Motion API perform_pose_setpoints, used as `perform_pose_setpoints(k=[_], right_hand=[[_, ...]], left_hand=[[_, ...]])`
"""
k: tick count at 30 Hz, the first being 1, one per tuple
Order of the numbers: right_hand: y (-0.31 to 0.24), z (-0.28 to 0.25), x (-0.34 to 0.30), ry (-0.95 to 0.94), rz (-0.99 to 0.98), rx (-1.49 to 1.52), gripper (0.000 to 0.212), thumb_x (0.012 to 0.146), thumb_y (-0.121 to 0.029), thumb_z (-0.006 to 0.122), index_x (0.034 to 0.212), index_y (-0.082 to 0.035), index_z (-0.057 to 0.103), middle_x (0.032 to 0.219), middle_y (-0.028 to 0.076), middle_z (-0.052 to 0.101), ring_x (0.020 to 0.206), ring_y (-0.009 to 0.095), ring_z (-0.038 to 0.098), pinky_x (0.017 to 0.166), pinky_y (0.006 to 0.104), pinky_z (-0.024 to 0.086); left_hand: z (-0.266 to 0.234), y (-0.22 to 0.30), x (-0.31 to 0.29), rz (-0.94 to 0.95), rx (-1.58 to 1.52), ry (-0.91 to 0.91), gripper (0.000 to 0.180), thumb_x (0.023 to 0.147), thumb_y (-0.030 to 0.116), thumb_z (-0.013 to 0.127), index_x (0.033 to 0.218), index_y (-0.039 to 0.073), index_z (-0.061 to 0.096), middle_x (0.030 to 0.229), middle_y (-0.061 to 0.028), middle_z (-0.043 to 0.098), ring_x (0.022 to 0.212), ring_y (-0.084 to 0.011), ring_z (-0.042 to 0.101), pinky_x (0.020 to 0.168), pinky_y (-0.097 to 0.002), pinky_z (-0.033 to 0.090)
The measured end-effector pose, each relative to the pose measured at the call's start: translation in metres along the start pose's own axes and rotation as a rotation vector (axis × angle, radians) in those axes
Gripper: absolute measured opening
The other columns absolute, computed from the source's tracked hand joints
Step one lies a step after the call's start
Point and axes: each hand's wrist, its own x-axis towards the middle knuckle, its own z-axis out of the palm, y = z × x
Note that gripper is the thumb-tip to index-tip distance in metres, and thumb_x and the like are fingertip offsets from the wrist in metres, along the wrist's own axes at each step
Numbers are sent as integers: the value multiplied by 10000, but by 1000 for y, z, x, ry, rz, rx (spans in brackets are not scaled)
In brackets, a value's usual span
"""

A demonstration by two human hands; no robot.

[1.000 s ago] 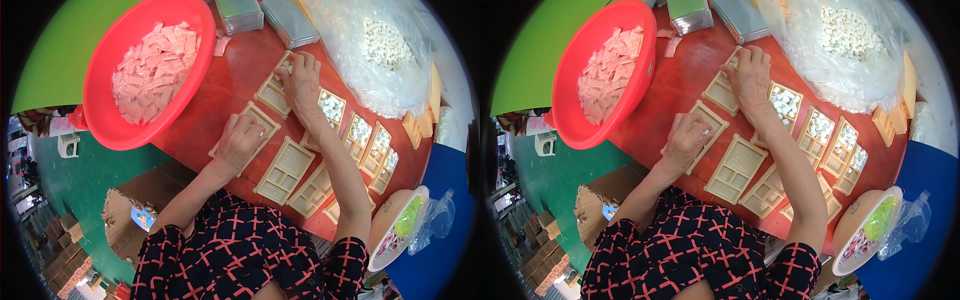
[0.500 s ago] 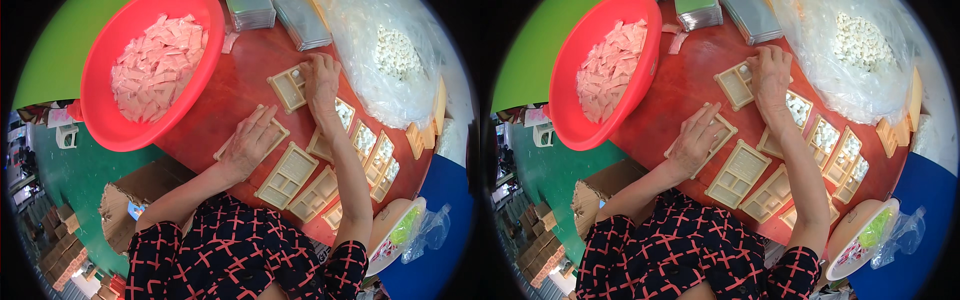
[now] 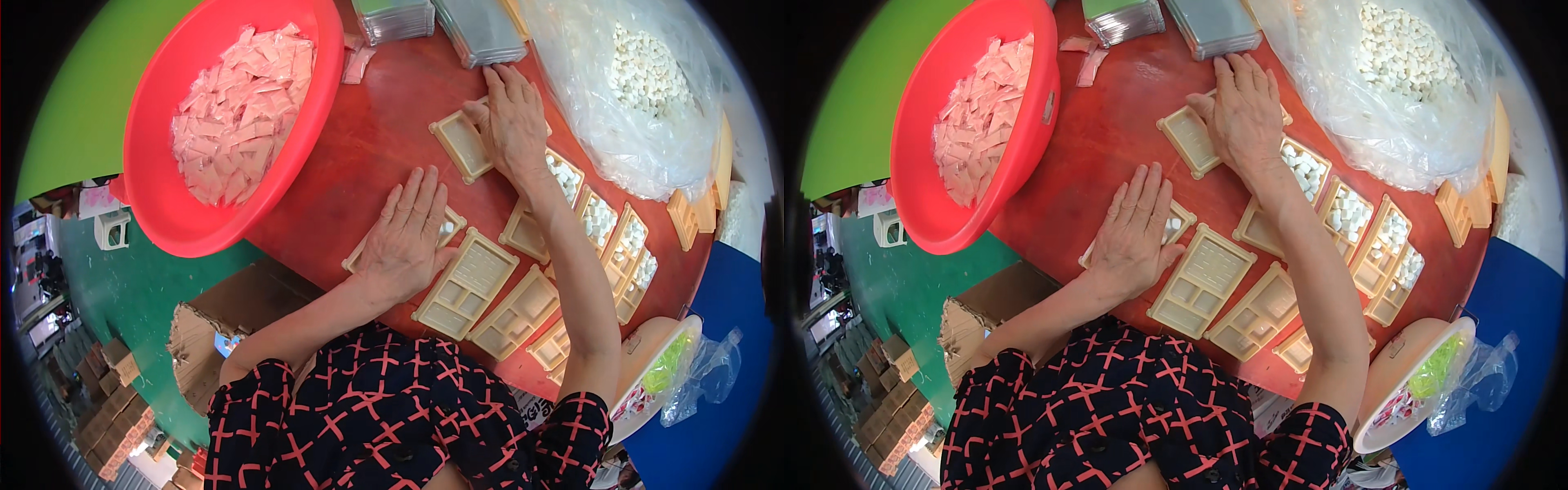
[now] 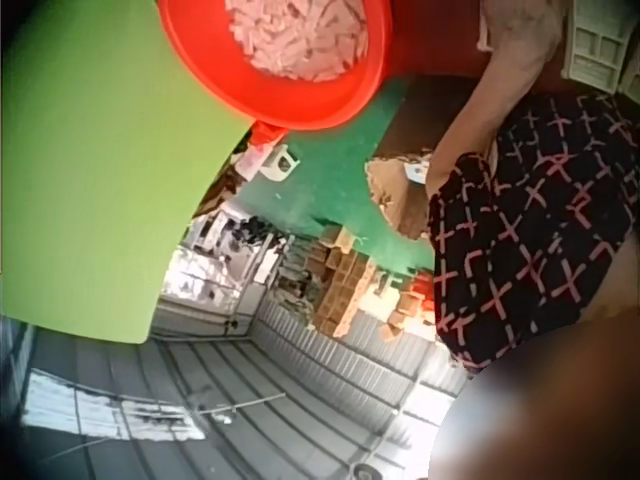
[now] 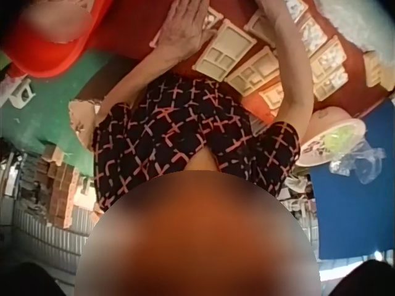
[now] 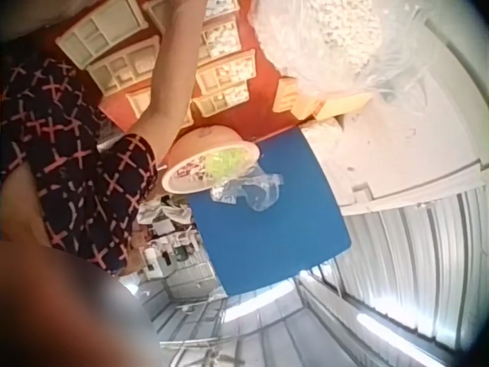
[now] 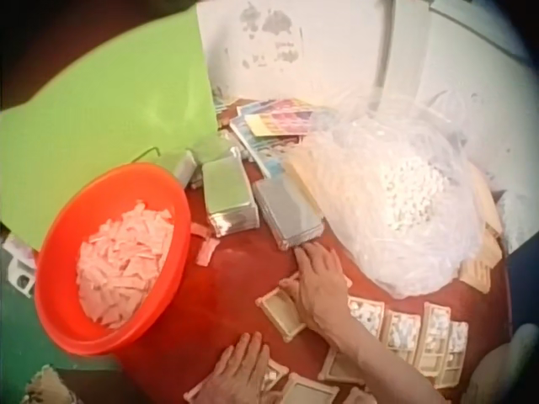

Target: The worker is assembling toy component trays by placing white foam cubes and pink plastic strips into specific compartments of plastic trays at a factory workbench.

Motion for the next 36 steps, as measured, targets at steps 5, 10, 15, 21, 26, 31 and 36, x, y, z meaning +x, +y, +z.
perform_pose_setpoints(k=[5,10,15,21,26,31,36], right_hand=[[-3,-1,-2,-114,-48,-10,540,855,-379,551,1248,-19,467,1280,179,448,1191,325,405,1008,428,313],[1,-2,1,-86,-48,302,455,872,-338,548,1203,-28,514,1244,163,474,1160,283,435,975,375,352],[-2,-31,5,-93,274,893,318,898,-239,542,1144,-38,563,1113,78,553,1029,163,508,874,273,401],[-32,-85,-32,-285,219,808,196,815,-61,603,1002,-6,608,950,61,615,815,139,578,728,258,452],[-72,-88,-66,-351,36,716,243,695,33,656,925,-39,625,918,78,591,800,212,606,668,302,484],[-87,-77,-68,-430,-90,639,192,671,2,687,844,-57,629,888,69,555,768,240,606,650,327,497],[-86,-67,-77,-425,-66,641,176,671,-9,693,827,-49,624,859,73,549,775,252,601,659,333,497]], left_hand=[[3,1,1,-30,25,11,801,828,465,509,1360,-79,258,1444,-251,205,1353,-385,186,1087,-475,187],[1,2,2,-65,-58,29,780,868,490,460,1377,-59,239,1458,-230,190,1365,-380,150,1095,-466,157],[-4,-13,3,-75,-538,238,635,906,356,475,1381,-13,272,1459,-233,181,1371,-358,146,1097,-456,151],[-31,-31,-16,-361,-833,393,297,904,114,501,1180,6,513,1314,-155,414,1153,-215,454,909,-299,396],[-35,-21,-41,-248,-388,320,266,693,16,726,924,38,597,900,-81,545,772,-192,554,645,-270,453],[-26,-2,-39,-218,-310,371,364,611,37,768,929,33,592,901,-109,545,800,-243,569,681,-331,482],[-17,-1,-39,-131,-201,286,334,612,-3,724,920,55,612,901,-81,567,820,-258,575,682,-345,490]])
